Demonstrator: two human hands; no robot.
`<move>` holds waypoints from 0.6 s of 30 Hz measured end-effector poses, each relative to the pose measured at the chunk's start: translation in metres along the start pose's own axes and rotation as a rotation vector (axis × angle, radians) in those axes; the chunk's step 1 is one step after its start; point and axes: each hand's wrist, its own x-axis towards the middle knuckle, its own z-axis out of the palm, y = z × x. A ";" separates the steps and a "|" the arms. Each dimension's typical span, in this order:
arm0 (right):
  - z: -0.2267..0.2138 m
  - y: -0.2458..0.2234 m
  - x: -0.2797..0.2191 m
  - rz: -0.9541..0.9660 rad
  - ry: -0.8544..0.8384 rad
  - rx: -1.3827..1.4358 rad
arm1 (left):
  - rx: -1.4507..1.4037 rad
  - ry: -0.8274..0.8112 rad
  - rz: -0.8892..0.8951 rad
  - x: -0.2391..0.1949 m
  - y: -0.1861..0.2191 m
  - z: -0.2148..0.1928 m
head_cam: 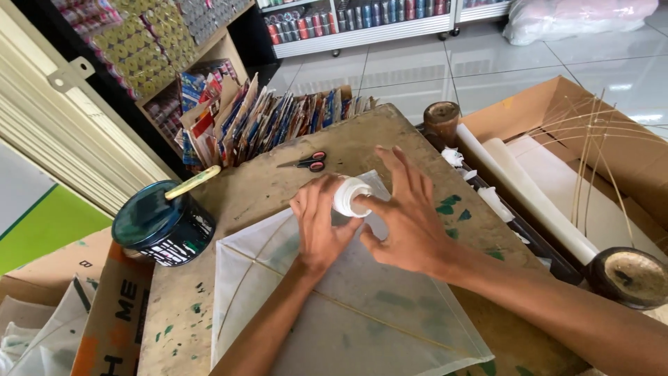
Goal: Applying glue to the edges of a kite and folding the paper over the bamboo frame to secure it.
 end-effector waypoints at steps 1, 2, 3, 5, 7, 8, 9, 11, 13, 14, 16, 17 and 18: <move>0.005 0.004 -0.003 0.005 -0.002 -0.004 | -0.006 -0.003 -0.001 -0.001 -0.001 0.001; 0.010 0.007 -0.006 -0.013 -0.004 -0.069 | 0.003 0.011 0.042 -0.002 -0.003 0.003; 0.015 0.011 -0.009 -0.031 -0.007 -0.134 | 0.013 0.025 0.084 -0.004 -0.005 0.003; 0.014 0.009 -0.009 -0.025 -0.014 -0.141 | 0.013 0.031 0.103 -0.006 -0.006 0.006; 0.013 0.007 -0.008 -0.024 -0.022 -0.147 | 0.016 0.040 0.120 -0.006 -0.008 0.007; 0.012 0.007 -0.007 -0.014 -0.042 -0.139 | 0.023 0.044 0.130 -0.006 -0.008 0.007; 0.012 0.006 -0.007 -0.005 -0.064 -0.129 | 0.030 0.048 0.139 -0.006 -0.009 0.006; 0.013 0.007 -0.007 -0.002 -0.077 -0.129 | 0.040 0.056 0.146 -0.005 -0.006 0.006; 0.014 0.008 -0.007 0.001 -0.087 -0.129 | 0.049 0.064 0.156 -0.003 -0.003 0.004; 0.015 0.009 -0.008 0.000 -0.093 -0.128 | 0.047 0.068 0.167 -0.002 -0.002 0.003; 0.016 0.011 -0.008 -0.003 -0.098 -0.128 | 0.044 0.073 0.179 -0.002 -0.002 0.002; 0.017 0.011 -0.008 -0.004 -0.103 -0.128 | 0.050 0.072 0.182 -0.002 -0.002 0.003; 0.017 0.012 -0.009 -0.005 -0.107 -0.128 | 0.056 0.072 0.185 -0.003 -0.003 0.003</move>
